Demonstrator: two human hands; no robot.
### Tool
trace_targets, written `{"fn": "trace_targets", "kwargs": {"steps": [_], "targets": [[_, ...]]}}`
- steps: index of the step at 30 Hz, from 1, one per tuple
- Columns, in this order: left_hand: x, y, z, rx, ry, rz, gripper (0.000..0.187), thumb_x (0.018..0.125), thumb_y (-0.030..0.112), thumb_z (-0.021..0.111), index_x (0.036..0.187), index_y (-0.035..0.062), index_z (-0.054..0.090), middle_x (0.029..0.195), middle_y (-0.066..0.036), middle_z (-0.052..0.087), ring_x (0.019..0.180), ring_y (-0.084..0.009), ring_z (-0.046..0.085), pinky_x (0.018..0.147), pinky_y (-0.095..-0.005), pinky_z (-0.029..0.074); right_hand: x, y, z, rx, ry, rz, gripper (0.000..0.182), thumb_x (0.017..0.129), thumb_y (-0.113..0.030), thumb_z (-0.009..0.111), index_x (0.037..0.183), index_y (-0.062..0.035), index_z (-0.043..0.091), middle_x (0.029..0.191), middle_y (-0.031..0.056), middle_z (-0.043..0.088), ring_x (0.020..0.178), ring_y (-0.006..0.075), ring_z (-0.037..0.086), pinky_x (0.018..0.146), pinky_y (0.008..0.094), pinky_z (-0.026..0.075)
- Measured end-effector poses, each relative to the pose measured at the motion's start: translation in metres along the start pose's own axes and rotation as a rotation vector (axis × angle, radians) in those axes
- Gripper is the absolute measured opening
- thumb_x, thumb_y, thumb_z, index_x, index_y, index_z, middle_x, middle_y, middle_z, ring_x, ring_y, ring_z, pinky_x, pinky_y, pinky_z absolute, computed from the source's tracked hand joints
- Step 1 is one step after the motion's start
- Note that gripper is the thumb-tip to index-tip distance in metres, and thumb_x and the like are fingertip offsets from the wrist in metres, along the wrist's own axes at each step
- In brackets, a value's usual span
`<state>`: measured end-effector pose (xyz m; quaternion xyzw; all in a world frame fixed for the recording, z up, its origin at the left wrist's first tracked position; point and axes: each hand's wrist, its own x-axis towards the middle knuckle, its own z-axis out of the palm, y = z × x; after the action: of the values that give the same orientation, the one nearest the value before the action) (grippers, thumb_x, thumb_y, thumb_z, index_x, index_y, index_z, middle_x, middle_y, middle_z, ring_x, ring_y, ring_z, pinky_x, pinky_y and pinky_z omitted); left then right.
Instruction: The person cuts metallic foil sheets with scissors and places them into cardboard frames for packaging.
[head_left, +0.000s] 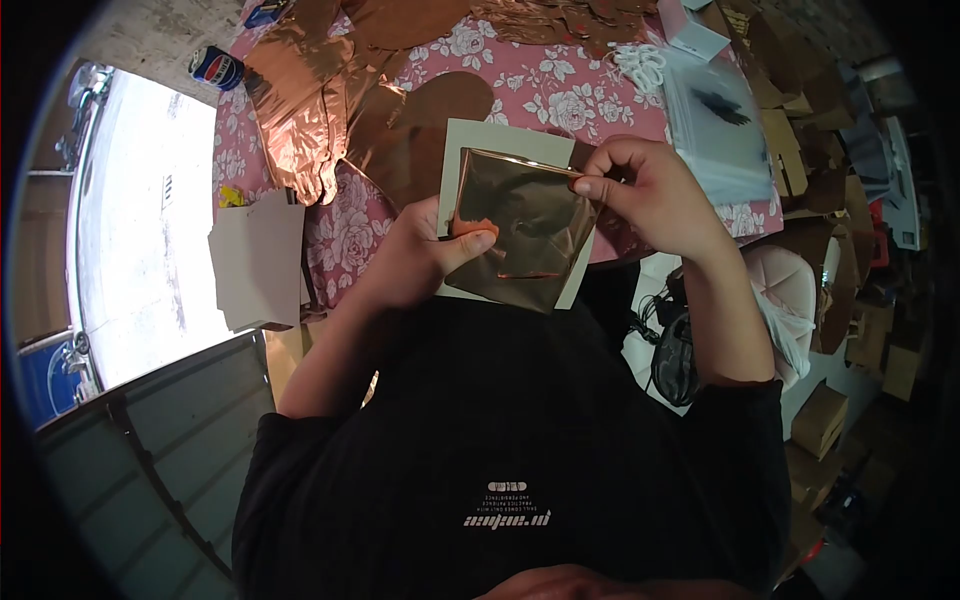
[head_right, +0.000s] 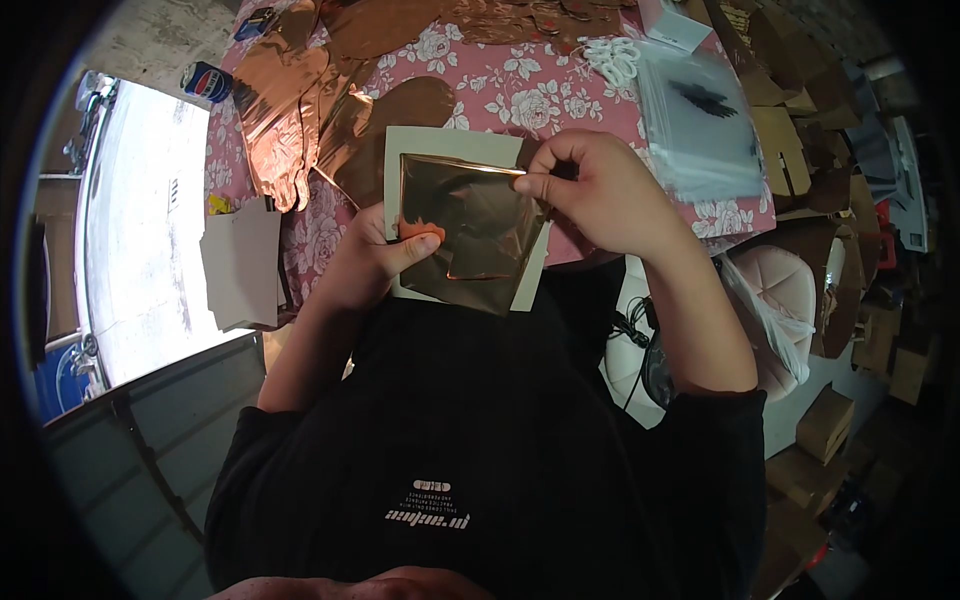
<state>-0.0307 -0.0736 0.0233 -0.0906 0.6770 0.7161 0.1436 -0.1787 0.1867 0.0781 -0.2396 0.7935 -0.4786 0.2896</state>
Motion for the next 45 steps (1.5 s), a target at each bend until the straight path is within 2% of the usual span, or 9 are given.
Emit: {"fn": "trace_targets", "kwargs": {"steps": [5, 8, 11, 13, 16, 17, 19, 31, 45], "targets": [[0.000, 0.000, 0.001, -0.128, 0.007, -0.047, 0.030, 0.103, 0.008, 0.071, 0.130, -0.0033, 0.065, 0.112, -0.008, 0.075, 0.102, -0.0174, 0.074, 0.093, -0.0330, 0.058, 0.002, 0.003, 0.002, -0.084, -0.069, 0.089, 0.014, 0.104, -0.012, 0.074, 0.098, -0.0003, 0.068, 0.079, -0.0017, 0.067, 0.070, 0.0041, 0.064, 0.059, 0.0240, 0.051], [0.001, 0.003, 0.001, -0.070, -0.022, -0.017, 0.031, 0.103, 0.008, 0.070, 0.132, -0.0030, 0.065, 0.113, -0.009, 0.076, 0.102, -0.0175, 0.074, 0.094, -0.0338, 0.058, 0.005, 0.006, 0.011, 0.105, -0.026, 0.023, 0.013, 0.104, -0.010, 0.074, 0.099, 0.0000, 0.069, 0.082, -0.0002, 0.069, 0.073, 0.0053, 0.066, 0.062, 0.0243, 0.054], [0.002, 0.005, 0.001, -0.043, -0.016, -0.035, 0.030, 0.103, 0.008, 0.070, 0.130, -0.0026, 0.065, 0.113, -0.009, 0.076, 0.102, -0.0176, 0.074, 0.095, -0.0343, 0.057, 0.008, 0.013, 0.018, 0.280, 0.109, -0.085, 0.010, 0.103, -0.006, 0.074, 0.107, 0.0009, 0.068, 0.092, 0.0032, 0.073, 0.083, 0.0066, 0.069, 0.069, 0.0242, 0.056], [0.003, 0.000, -0.001, -0.067, -0.017, -0.035, 0.029, 0.102, 0.009, 0.070, 0.129, -0.0025, 0.066, 0.112, -0.010, 0.076, 0.102, -0.0176, 0.074, 0.094, -0.0343, 0.057, 0.010, 0.016, 0.015, 0.279, 0.040, -0.020, 0.021, 0.101, 0.000, 0.074, 0.120, 0.0015, 0.067, 0.103, 0.0057, 0.075, 0.092, 0.0085, 0.069, 0.079, 0.0257, 0.058], [0.005, -0.008, -0.005, -0.076, -0.024, -0.021, 0.028, 0.101, 0.010, 0.071, 0.126, -0.0023, 0.066, 0.110, -0.010, 0.076, 0.100, -0.0175, 0.074, 0.094, -0.0342, 0.057, 0.010, 0.019, 0.011, 0.237, -0.052, 0.081, 0.026, 0.100, 0.002, 0.074, 0.125, 0.0017, 0.067, 0.107, 0.0049, 0.075, 0.097, 0.0085, 0.069, 0.083, 0.0265, 0.058], [0.006, -0.010, -0.006, -0.061, -0.033, -0.008, 0.029, 0.101, 0.010, 0.072, 0.126, -0.0023, 0.066, 0.109, -0.010, 0.075, 0.099, -0.0174, 0.074, 0.093, -0.0340, 0.057, 0.008, 0.016, 0.016, 0.239, -0.053, 0.081, 0.026, 0.100, 0.002, 0.074, 0.125, 0.0017, 0.067, 0.107, 0.0049, 0.075, 0.097, 0.0085, 0.069, 0.083, 0.0265, 0.058], [0.007, -0.012, -0.006, -0.111, -0.037, -0.013, 0.029, 0.100, 0.010, 0.072, 0.126, -0.0025, 0.065, 0.108, -0.009, 0.075, 0.099, -0.0176, 0.074, 0.093, -0.0340, 0.057, 0.004, 0.009, 0.029, 0.260, 0.137, -0.168, 0.019, 0.101, 0.000, 0.073, 0.120, 0.0012, 0.071, 0.101, 0.0021, 0.075, 0.093, 0.0079, 0.068, 0.081, 0.0259, 0.057], [0.006, 0.002, 0.008, -0.201, 0.013, 0.014, 0.028, 0.104, 0.014, 0.071, 0.129, 0.0019, 0.067, 0.112, -0.002, 0.075, 0.104, -0.0096, 0.067, 0.097, -0.0302, 0.052, 0.000, 0.011, 0.024, 0.155, 0.027, 0.036, 0.004, 0.103, -0.004, 0.073, 0.105, -0.0014, 0.071, 0.088, -0.0006, 0.070, 0.078, 0.0044, 0.063, 0.066, 0.0239, 0.052], [0.009, -0.004, 0.011, -0.223, 0.015, 0.049, 0.025, 0.104, 0.015, 0.072, 0.126, 0.0024, 0.069, 0.112, 0.000, 0.074, 0.106, -0.0083, 0.065, 0.098, -0.0297, 0.051, 0.001, 0.021, 0.044, 0.478, 0.228, -0.133, 0.025, 0.099, 0.003, 0.075, 0.122, 0.0006, 0.065, 0.099, 0.0018, 0.071, 0.086, 0.0069, 0.066, 0.076, 0.0229, 0.054]]}}
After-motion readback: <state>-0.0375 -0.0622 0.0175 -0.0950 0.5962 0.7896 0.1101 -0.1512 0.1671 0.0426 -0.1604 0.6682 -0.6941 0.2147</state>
